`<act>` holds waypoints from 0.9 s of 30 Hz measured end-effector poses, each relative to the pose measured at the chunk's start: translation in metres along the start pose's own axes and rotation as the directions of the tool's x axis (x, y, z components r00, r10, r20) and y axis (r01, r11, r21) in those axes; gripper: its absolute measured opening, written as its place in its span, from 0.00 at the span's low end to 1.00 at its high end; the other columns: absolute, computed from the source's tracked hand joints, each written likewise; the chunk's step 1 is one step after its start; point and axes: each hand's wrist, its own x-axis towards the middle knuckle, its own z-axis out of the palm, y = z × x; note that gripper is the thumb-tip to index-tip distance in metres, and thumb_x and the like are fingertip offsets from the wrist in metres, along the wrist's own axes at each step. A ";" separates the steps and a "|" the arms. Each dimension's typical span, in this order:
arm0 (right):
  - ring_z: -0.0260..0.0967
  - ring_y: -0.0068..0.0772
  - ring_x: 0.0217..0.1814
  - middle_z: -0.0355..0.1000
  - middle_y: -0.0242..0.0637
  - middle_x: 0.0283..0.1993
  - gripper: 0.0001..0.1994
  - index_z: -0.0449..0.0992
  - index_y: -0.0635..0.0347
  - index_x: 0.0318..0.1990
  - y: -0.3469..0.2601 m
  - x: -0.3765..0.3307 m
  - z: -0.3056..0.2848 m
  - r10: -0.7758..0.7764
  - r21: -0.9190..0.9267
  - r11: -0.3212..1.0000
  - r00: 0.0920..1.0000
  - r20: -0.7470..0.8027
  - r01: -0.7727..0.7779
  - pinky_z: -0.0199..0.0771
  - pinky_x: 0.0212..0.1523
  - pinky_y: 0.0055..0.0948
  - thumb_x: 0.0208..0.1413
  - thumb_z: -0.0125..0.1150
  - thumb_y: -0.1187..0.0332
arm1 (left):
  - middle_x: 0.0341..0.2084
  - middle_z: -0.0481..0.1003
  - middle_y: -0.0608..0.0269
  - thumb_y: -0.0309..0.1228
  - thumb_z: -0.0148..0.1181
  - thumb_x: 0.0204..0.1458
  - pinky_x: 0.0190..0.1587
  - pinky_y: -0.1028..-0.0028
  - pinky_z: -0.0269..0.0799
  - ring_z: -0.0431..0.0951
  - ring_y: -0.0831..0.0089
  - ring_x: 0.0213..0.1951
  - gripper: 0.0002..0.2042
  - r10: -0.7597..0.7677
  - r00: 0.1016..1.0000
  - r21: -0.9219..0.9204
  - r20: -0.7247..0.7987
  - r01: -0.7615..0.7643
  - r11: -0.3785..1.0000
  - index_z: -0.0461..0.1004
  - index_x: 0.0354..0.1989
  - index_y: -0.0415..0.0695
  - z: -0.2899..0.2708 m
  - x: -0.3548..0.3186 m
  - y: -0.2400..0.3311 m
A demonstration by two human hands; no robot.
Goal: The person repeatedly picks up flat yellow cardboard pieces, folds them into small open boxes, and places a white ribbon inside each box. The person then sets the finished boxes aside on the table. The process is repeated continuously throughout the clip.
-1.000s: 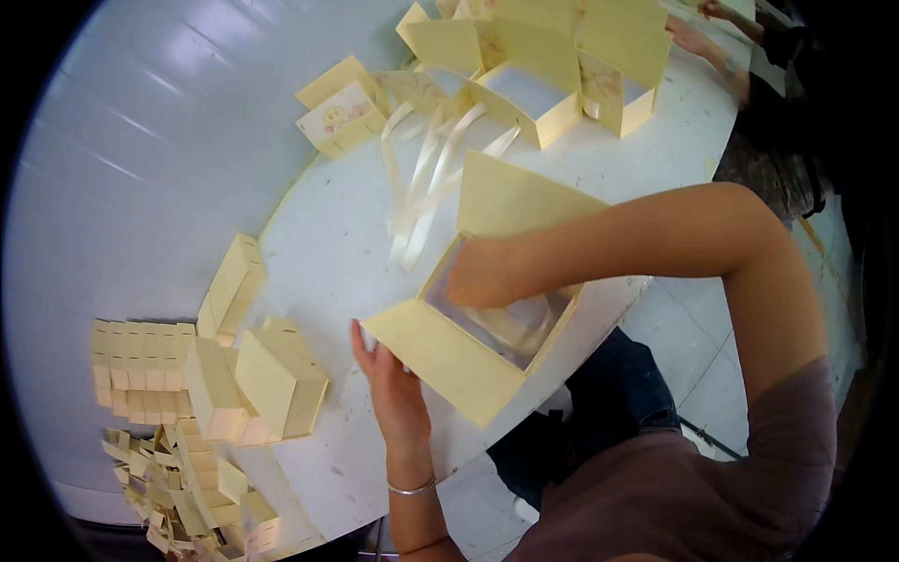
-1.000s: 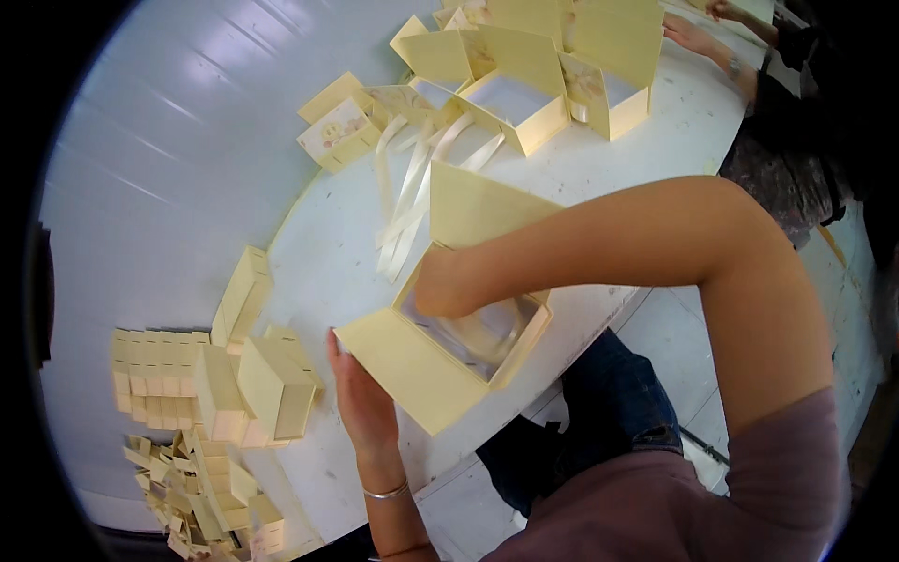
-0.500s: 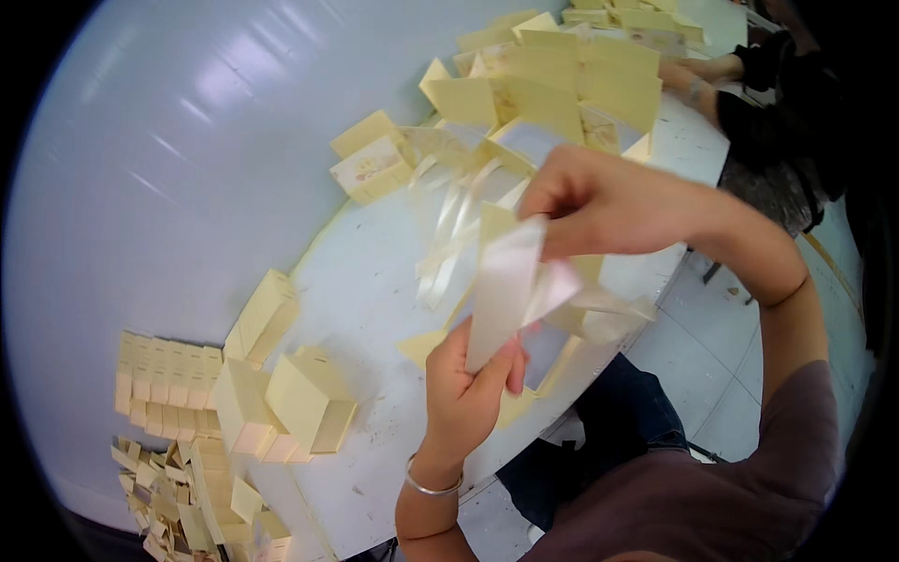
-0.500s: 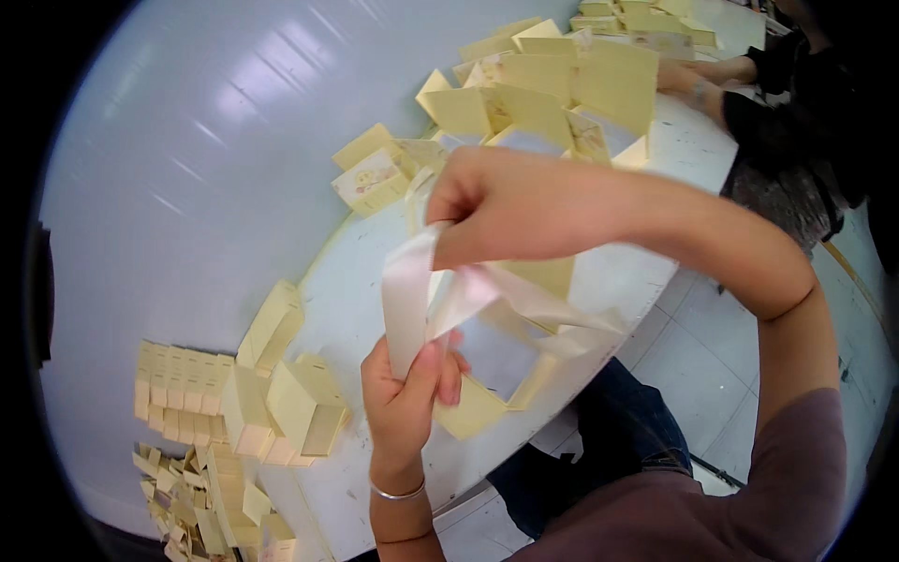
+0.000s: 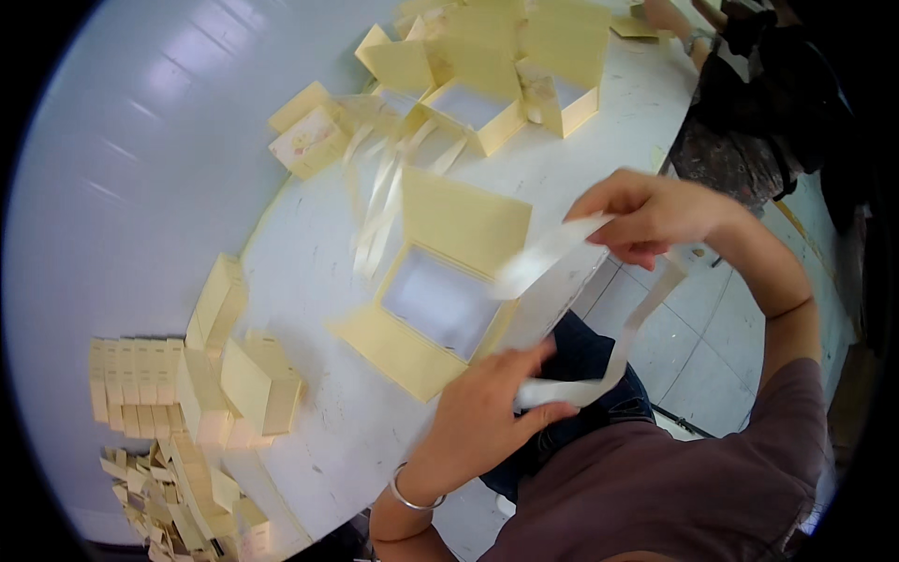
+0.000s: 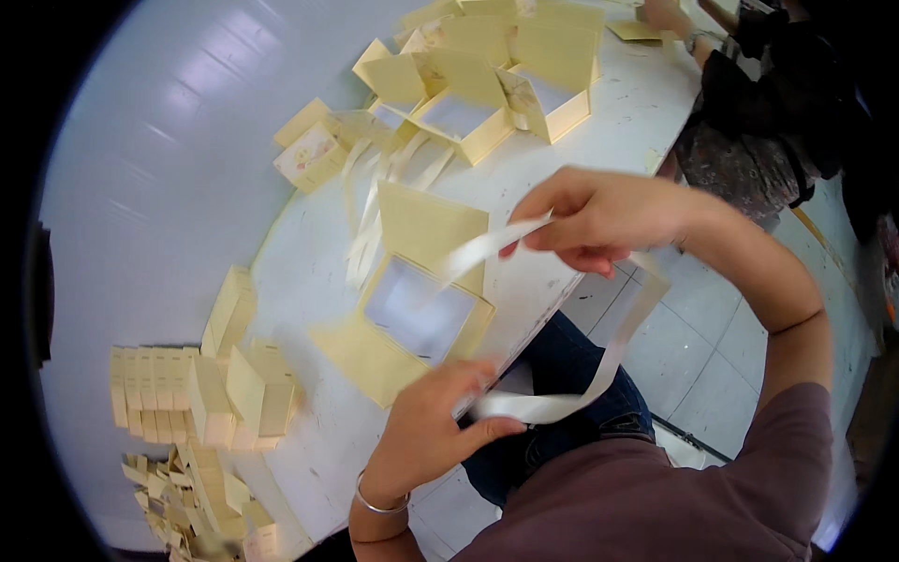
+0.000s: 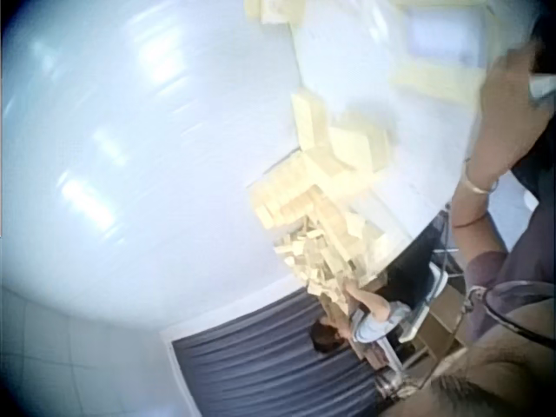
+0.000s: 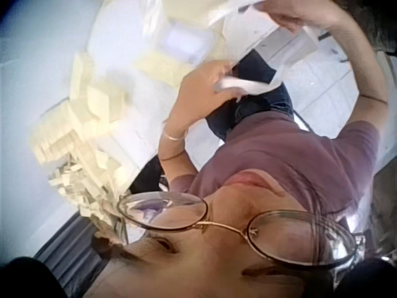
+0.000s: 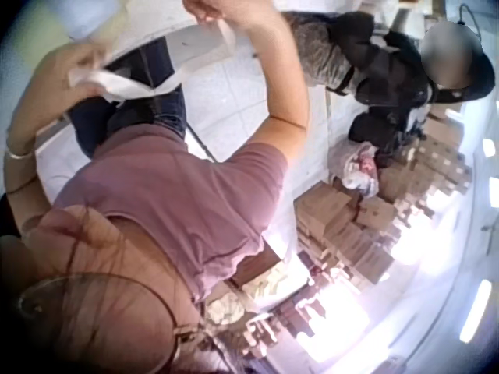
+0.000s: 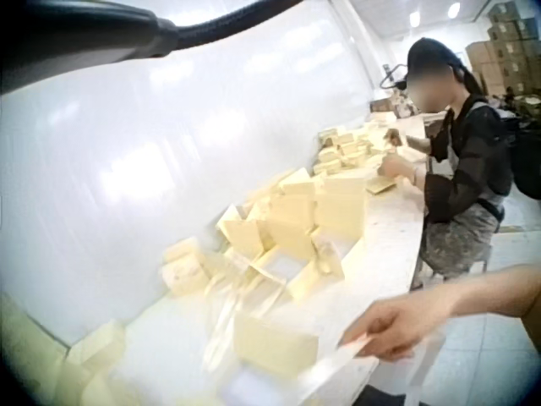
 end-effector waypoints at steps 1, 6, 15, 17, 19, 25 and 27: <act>0.54 0.14 0.13 0.58 0.25 0.12 0.12 0.71 0.63 0.42 0.005 0.010 0.006 0.014 -0.002 1.000 0.997 0.072 -0.013 0.52 0.15 0.15 0.56 0.45 0.67 | 0.37 0.71 0.57 0.31 0.65 0.38 0.36 0.77 0.67 0.70 0.75 0.33 0.29 0.083 0.984 0.082 -0.160 -0.070 0.994 0.62 0.50 0.37 0.006 -0.001 0.000; 0.47 0.14 0.13 0.50 0.22 0.12 0.15 0.72 0.60 0.40 0.006 0.039 0.033 0.058 -0.070 0.997 0.942 0.332 -0.037 0.49 0.15 0.17 0.59 0.42 0.60 | 0.45 0.65 0.48 0.28 0.66 0.37 0.35 0.73 0.70 0.70 0.67 0.39 0.42 0.088 0.750 -0.147 -0.655 -0.241 0.959 0.43 0.59 0.38 0.003 0.007 -0.017; 0.58 0.17 0.16 0.62 0.29 0.16 0.11 0.69 0.62 0.39 -0.010 0.074 0.063 -0.156 -0.038 0.982 0.911 0.382 0.185 0.57 0.18 0.17 0.56 0.48 0.63 | 0.20 0.72 0.62 0.21 0.59 0.41 0.30 0.80 0.64 0.70 0.76 0.26 0.04 -0.114 0.842 -0.120 -0.527 0.059 0.991 0.73 0.27 0.36 -0.018 -0.008 -0.025; 0.60 0.19 0.18 0.63 0.31 0.16 0.12 0.69 0.64 0.34 -0.023 0.081 0.067 -0.173 -0.004 0.983 0.925 0.338 0.185 0.59 0.19 0.21 0.54 0.50 0.62 | 0.25 0.72 0.61 0.23 0.60 0.40 0.32 0.78 0.63 0.69 0.74 0.28 0.08 -0.033 0.733 -0.038 -0.680 0.009 0.999 0.72 0.31 0.37 -0.022 -0.011 -0.033; 0.62 0.22 0.18 0.65 0.34 0.17 0.10 0.69 0.66 0.32 -0.028 0.094 0.062 -0.291 -0.034 0.952 0.937 0.194 0.303 0.61 0.20 0.22 0.51 0.50 0.66 | 0.39 0.69 0.58 0.29 0.61 0.40 0.37 0.74 0.62 0.67 0.70 0.36 0.20 0.051 0.628 0.033 -0.777 -0.040 0.999 0.65 0.43 0.38 -0.033 -0.015 -0.039; 0.68 0.34 0.25 0.68 0.44 0.22 0.09 0.72 0.68 0.34 -0.026 0.170 0.074 -0.448 -0.307 0.839 0.890 0.080 0.450 0.66 0.25 0.30 0.46 0.48 0.75 | 0.53 0.56 0.53 0.43 0.53 0.47 0.49 0.67 0.59 0.61 0.64 0.50 0.34 -0.329 0.487 -0.405 -0.809 -0.057 0.912 0.46 0.59 0.40 -0.026 -0.040 -0.100; 0.70 0.43 0.30 0.70 0.49 0.28 0.11 0.72 0.69 0.35 -0.006 0.176 0.080 -0.335 -0.672 0.660 0.933 0.136 0.335 0.68 0.30 0.36 0.44 0.46 0.78 | 0.55 0.54 0.53 0.44 0.52 0.48 0.51 0.68 0.58 0.61 0.64 0.51 0.37 -0.401 0.623 -0.609 -0.671 -0.154 0.779 0.42 0.60 0.40 -0.011 -0.036 -0.116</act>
